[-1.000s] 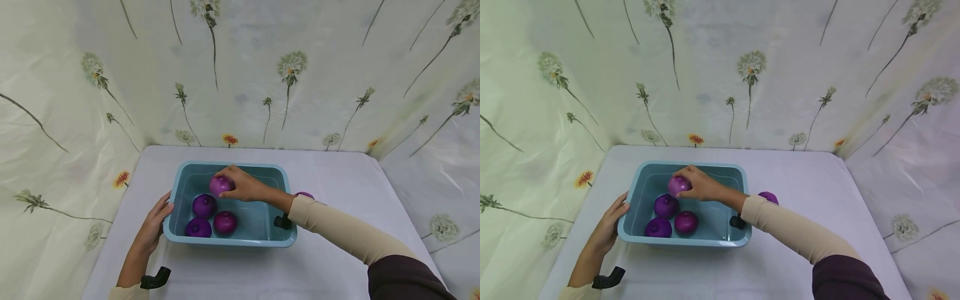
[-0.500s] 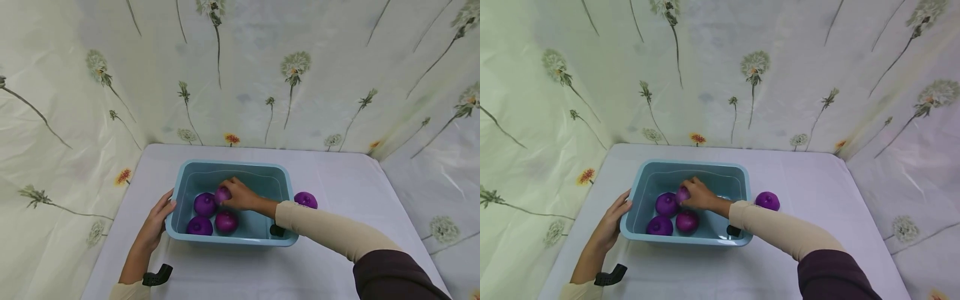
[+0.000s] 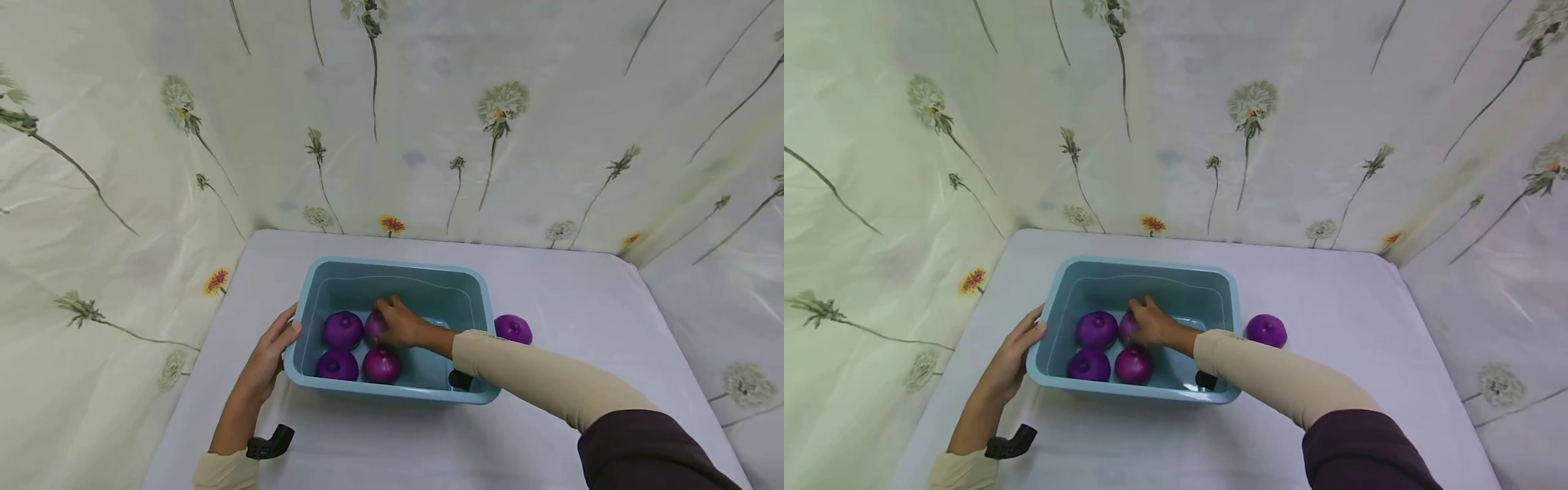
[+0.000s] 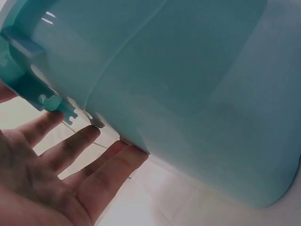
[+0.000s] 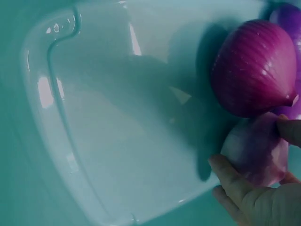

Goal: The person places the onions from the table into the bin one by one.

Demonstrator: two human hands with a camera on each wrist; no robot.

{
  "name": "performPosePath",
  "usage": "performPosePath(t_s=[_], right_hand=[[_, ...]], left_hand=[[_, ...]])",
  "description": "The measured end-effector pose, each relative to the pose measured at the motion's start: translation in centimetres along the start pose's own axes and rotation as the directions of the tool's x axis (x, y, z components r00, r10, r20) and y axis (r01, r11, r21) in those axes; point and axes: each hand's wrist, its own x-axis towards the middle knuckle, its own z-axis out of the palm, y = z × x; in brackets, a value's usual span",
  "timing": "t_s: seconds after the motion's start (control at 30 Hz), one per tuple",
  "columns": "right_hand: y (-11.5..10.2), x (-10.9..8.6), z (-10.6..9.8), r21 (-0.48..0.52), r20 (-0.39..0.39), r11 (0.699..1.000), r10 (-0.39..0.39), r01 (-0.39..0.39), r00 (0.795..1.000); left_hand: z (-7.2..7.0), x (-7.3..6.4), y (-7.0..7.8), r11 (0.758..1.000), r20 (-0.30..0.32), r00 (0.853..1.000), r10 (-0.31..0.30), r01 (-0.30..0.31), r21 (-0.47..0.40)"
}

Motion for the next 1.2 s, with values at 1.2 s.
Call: performPosePath(t_s=[1.2], right_hand=[[-4.0, -2.8, -8.1, 0.083, 0.072, 0.988, -0.136, 0.13, 0.988]], left_hand=[[1.0, -0.8, 0.5, 1.0, -0.009, 1.0, -0.012, 0.012, 0.02]])
